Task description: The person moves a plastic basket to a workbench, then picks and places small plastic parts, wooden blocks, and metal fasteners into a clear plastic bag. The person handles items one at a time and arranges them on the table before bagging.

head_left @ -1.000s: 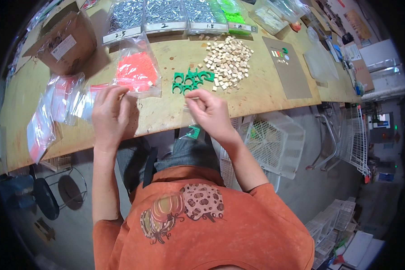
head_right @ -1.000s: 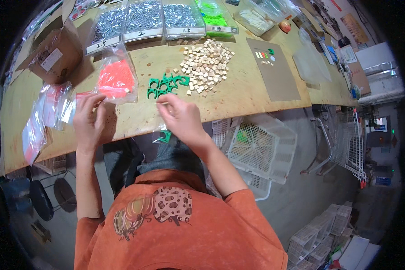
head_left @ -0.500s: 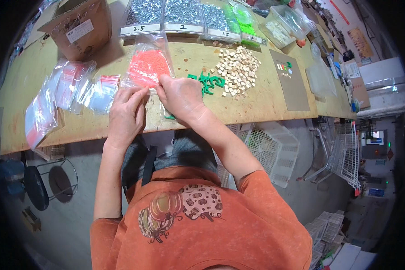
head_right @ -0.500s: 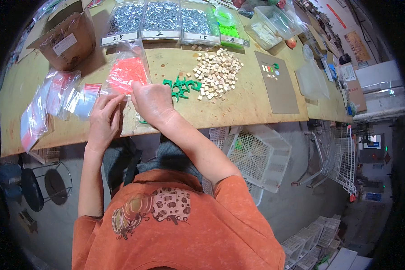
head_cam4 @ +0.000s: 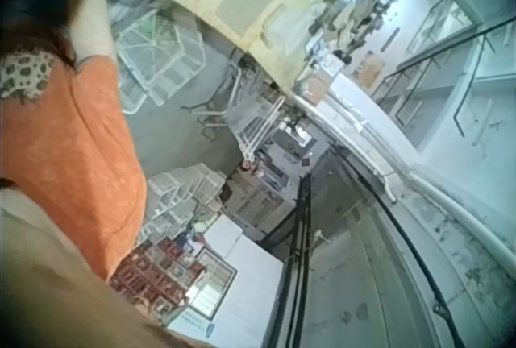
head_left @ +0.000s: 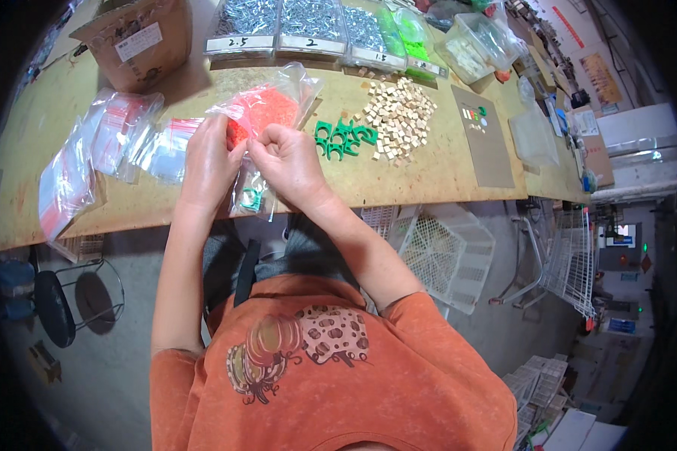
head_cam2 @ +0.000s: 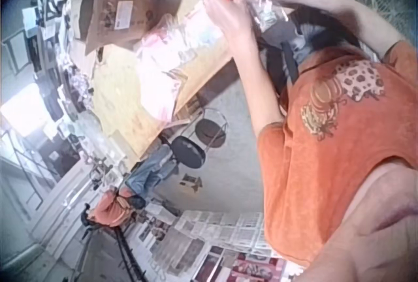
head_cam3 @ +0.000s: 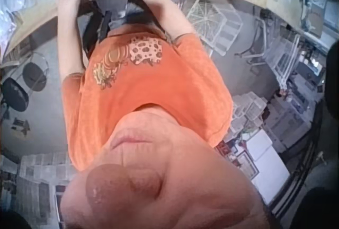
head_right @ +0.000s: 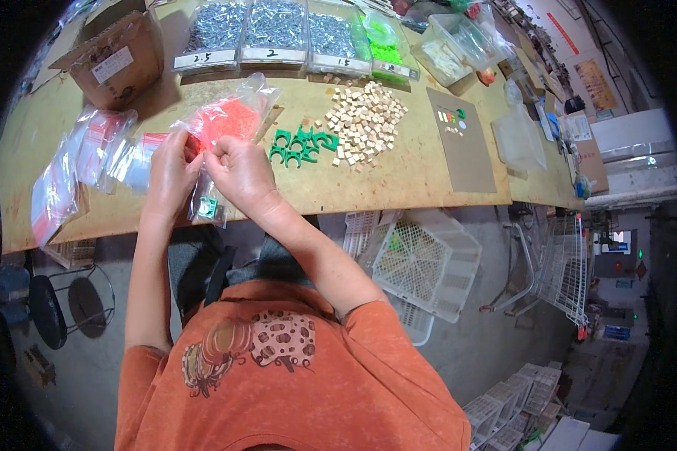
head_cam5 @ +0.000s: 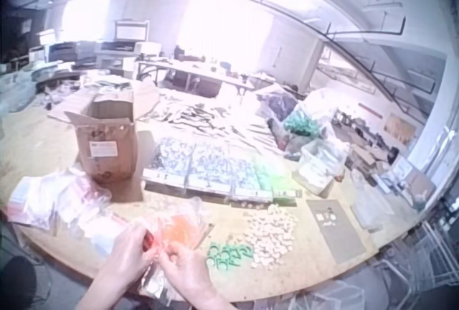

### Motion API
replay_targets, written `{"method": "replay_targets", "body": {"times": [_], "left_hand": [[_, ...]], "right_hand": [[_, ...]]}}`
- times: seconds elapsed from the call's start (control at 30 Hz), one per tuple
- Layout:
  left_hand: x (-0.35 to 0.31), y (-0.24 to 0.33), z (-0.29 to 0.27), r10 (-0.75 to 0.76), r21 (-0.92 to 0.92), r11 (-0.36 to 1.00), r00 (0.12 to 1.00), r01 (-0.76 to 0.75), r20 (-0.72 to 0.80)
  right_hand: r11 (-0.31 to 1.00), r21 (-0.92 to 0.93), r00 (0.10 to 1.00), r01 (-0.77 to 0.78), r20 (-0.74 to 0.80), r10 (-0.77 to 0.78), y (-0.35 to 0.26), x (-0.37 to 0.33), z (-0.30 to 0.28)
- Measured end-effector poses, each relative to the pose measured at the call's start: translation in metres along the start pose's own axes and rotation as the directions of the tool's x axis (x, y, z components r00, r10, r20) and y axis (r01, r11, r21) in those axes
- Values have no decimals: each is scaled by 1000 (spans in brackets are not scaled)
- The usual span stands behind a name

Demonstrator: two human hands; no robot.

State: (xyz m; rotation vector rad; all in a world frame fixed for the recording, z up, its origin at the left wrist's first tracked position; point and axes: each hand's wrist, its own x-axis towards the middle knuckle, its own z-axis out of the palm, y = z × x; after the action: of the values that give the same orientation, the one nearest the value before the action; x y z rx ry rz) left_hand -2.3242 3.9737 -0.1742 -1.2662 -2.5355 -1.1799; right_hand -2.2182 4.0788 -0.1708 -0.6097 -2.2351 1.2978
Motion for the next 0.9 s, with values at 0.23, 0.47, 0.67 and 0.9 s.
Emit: {"method": "replay_targets", "body": {"times": [0.23,0.47,0.67,0.9], "left_hand": [[12,-2,10,81,10,997,994,-82,68],[21,8,10,126,12,992,984,-129,125],[25,-4,12,-85,-110,988,973,111,215],[25,-16,4,-352,-761,240,784,603,511]], "right_hand": [[997,80,1000,0,-8,1,9,-1,-2],[970,238,998,-48,-19,55,23,-8,-16],[915,393,995,-96,3,103,23,-24,-48],[880,471,985,-66,-110,132,29,-38,-71]]}}
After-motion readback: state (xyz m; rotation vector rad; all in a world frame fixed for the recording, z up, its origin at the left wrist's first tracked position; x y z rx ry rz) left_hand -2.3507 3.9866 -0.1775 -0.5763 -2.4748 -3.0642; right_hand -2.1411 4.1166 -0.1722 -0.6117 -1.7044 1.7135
